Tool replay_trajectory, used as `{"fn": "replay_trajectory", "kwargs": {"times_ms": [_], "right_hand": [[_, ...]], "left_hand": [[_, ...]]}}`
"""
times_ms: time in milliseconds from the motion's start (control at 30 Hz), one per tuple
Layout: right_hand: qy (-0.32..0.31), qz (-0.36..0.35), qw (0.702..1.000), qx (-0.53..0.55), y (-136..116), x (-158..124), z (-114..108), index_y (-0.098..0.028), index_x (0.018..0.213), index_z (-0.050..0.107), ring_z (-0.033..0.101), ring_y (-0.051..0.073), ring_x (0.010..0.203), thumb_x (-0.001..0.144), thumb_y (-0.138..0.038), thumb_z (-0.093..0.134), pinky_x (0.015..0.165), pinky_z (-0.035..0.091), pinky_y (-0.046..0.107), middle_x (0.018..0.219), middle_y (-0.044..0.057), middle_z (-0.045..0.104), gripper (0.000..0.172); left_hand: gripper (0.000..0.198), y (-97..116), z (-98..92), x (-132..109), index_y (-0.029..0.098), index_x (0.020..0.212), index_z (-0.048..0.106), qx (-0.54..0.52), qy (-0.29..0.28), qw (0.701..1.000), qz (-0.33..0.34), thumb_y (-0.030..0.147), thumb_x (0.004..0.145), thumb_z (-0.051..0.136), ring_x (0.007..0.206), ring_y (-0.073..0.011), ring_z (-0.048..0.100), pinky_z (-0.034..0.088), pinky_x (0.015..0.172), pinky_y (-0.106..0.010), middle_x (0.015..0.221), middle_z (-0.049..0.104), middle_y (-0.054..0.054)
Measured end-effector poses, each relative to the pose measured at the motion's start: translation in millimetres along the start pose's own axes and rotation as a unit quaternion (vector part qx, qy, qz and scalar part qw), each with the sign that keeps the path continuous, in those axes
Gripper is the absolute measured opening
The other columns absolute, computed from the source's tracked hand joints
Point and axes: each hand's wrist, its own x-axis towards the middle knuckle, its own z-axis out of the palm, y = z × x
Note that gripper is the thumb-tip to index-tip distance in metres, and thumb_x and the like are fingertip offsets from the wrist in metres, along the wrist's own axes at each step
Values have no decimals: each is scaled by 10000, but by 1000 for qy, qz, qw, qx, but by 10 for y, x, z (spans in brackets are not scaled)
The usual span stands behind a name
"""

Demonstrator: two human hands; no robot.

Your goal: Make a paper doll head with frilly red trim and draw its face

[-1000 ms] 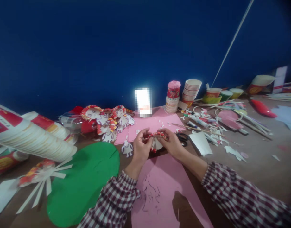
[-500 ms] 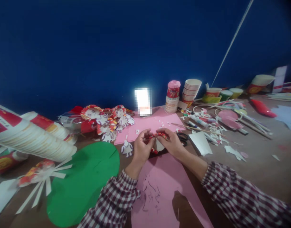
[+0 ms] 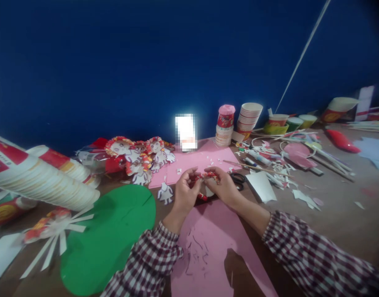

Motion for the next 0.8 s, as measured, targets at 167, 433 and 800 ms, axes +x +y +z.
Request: {"fn": "replay_trajectory", "kwargs": {"times_ms": [167, 433, 800], "right_hand": [[-1, -1, 1000, 0, 32, -2, 2, -185, 1067, 552, 622, 173, 753, 739, -256, 616, 690, 500, 298, 864, 36, 668, 341], [4, -9, 1000, -18, 8, -1, -8, -190, 1062, 560, 625, 174, 769, 740, -252, 614, 715, 497, 305, 869, 37, 672, 333], [23, 10, 999, 43, 107, 37, 38, -186, 1058, 531, 613, 169, 742, 761, -282, 567, 658, 498, 287, 886, 51, 664, 314]], "left_hand": [[385, 18, 8, -9, 147, 1113, 541, -5, -14, 1000, 10, 187, 741, 630, 844, -133, 628, 524, 740, -249, 960, 636, -76], [374, 23, 2, -5, 145, 1085, 550, -20, -25, 999, -5, 196, 729, 648, 887, -148, 626, 513, 786, -273, 967, 641, -85], [415, 69, -11, -4, 147, 1117, 573, -28, 11, 996, -84, 415, 801, 576, 821, -144, 610, 492, 704, -248, 959, 650, -81]]}}
